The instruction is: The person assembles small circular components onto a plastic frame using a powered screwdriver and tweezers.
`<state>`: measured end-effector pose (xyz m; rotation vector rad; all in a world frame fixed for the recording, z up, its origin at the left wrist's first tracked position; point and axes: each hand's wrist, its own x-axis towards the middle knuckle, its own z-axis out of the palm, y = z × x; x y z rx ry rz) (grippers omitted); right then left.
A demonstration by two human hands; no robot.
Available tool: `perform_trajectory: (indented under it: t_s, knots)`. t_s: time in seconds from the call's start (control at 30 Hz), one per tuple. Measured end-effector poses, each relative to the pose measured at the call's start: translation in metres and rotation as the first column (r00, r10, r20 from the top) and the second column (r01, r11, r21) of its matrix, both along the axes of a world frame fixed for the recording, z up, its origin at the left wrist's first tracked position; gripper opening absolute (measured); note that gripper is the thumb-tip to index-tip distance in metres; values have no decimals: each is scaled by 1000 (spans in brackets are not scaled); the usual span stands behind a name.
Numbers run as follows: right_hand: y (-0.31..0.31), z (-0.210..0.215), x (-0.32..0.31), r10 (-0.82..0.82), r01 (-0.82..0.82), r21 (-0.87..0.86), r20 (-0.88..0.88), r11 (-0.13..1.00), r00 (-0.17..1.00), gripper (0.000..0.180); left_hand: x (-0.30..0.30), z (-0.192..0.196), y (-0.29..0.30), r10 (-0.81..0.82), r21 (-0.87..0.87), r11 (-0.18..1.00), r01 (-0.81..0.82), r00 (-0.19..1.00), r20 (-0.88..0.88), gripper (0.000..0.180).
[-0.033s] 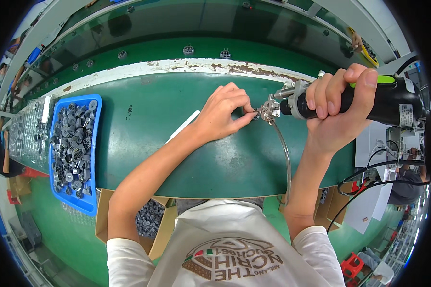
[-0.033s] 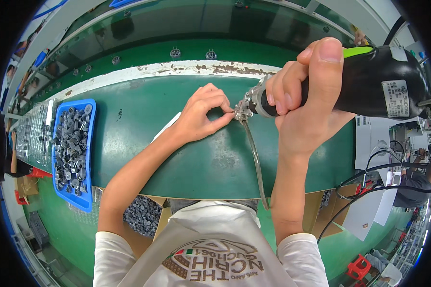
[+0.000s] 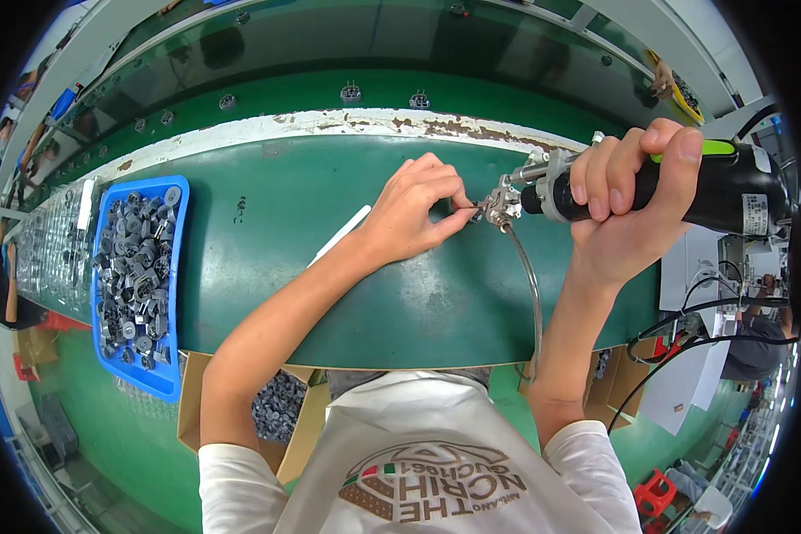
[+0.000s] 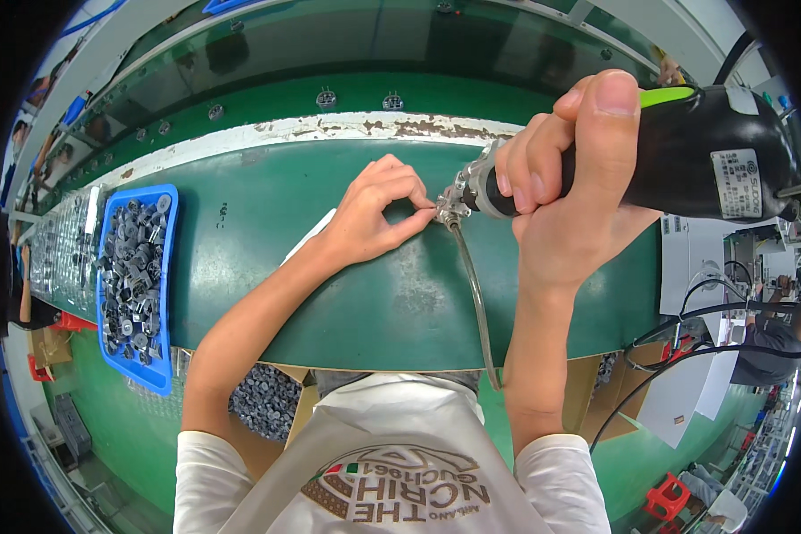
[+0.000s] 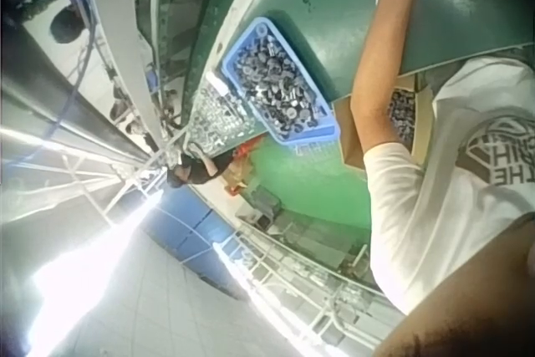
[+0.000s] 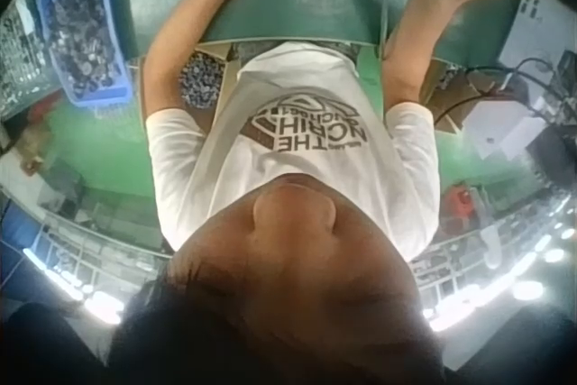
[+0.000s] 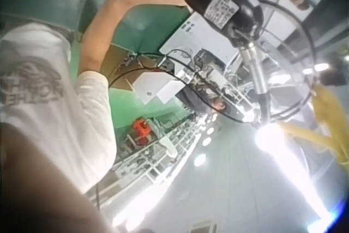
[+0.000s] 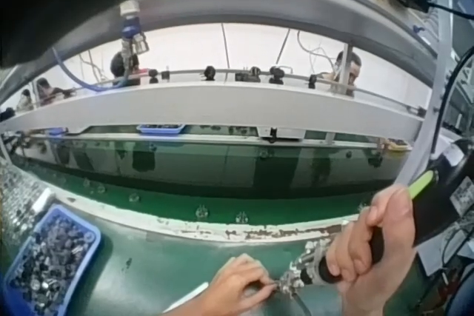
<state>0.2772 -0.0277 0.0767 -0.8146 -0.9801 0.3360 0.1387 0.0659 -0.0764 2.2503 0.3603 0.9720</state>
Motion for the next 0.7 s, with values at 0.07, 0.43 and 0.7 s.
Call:
perform_trajectory:
  t_s: [0.07,0.43,0.7]
  knots:
    - [0,0,1,8,-8,14,-3,1000,1000,33,1,-1,0,11,-28,1000,-11,1000,8,12]
    - [1,0,-1,-21,21,3,-7,1000,1000,34,1,-1,1,13,-23,1000,-12,1000,14,12]
    - [1,-1,-2,-16,16,-6,7,1000,1000,33,-2,4,-1,8,-38,999,-10,999,-50,13]
